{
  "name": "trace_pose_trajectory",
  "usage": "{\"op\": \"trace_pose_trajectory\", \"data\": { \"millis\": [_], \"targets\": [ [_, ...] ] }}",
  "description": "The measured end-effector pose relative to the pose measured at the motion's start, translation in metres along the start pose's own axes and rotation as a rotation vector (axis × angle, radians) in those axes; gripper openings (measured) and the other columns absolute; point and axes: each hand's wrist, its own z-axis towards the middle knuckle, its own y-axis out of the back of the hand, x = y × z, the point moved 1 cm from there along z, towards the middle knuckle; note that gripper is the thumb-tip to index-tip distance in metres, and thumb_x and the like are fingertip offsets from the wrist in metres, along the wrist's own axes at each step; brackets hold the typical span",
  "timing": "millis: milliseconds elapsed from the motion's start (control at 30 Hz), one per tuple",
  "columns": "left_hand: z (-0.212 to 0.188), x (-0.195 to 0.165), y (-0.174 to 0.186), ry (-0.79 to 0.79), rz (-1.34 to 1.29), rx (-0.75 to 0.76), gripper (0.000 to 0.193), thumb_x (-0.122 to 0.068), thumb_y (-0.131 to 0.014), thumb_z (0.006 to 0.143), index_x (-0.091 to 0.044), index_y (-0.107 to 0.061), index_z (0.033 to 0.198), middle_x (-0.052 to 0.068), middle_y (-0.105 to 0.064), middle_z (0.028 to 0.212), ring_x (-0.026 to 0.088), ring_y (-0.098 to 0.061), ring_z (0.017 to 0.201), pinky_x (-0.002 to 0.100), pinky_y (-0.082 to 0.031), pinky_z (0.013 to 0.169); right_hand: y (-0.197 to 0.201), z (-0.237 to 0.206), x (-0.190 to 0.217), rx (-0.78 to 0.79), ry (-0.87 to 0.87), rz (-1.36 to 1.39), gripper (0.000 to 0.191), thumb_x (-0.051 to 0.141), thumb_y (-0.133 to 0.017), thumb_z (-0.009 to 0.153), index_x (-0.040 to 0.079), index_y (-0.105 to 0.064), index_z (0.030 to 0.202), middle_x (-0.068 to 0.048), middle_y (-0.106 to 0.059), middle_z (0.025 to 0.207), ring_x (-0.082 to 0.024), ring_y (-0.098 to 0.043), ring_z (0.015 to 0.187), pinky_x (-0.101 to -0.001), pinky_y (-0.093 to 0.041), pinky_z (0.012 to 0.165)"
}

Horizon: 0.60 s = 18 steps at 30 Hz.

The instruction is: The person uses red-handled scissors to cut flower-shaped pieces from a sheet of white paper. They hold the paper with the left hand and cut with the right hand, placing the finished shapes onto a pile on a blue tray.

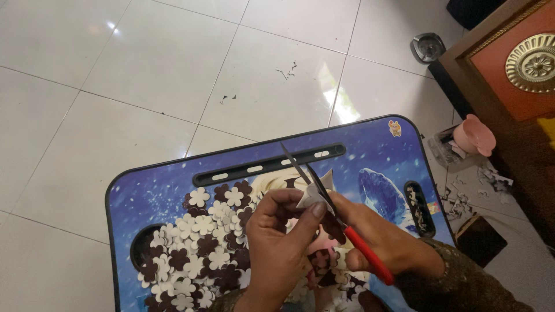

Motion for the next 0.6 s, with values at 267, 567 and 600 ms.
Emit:
{"op": "trace_pose_trajectory", "data": {
  "millis": [267,567,600],
  "targets": [
    [-0.002,0.003,-0.006,0.015,-0.061,-0.017,0.019,-0.002,-0.078,0.088,0.001,-0.067,0.104,0.007,-0.074,0.091,0.011,-0.069,0.084,0.025,-0.058,0.072,-0.011,0.000,-0.009,-0.154,0.020,-0.077,0.132,0.101,-0.054,0.060,0.000,-0.047,0.144,0.001,-0.052,0.075,-0.009,-0.045,0.063,-0.0279,-0.038,0.052],
    [0.000,-0.011,-0.002,0.013,-0.050,-0.068,0.022,-0.005,-0.075,0.088,-0.001,-0.066,0.107,0.008,-0.075,0.091,0.011,-0.071,0.080,0.026,-0.063,0.069,-0.008,-0.004,-0.015,-0.109,-0.001,-0.080,0.118,0.093,-0.061,0.070,-0.004,-0.051,0.136,-0.002,-0.055,0.081,-0.011,-0.049,0.070,-0.0293,-0.042,0.060],
    [0.000,-0.012,-0.002,0.006,-0.066,-0.061,0.022,-0.004,-0.075,0.088,-0.001,-0.066,0.108,0.008,-0.075,0.091,0.012,-0.072,0.081,0.026,-0.064,0.071,-0.006,-0.006,-0.016,-0.082,0.012,-0.059,0.120,0.093,-0.061,0.070,-0.004,-0.050,0.140,-0.003,-0.057,0.084,-0.012,-0.050,0.073,-0.0297,-0.044,0.063]
  ]
}}
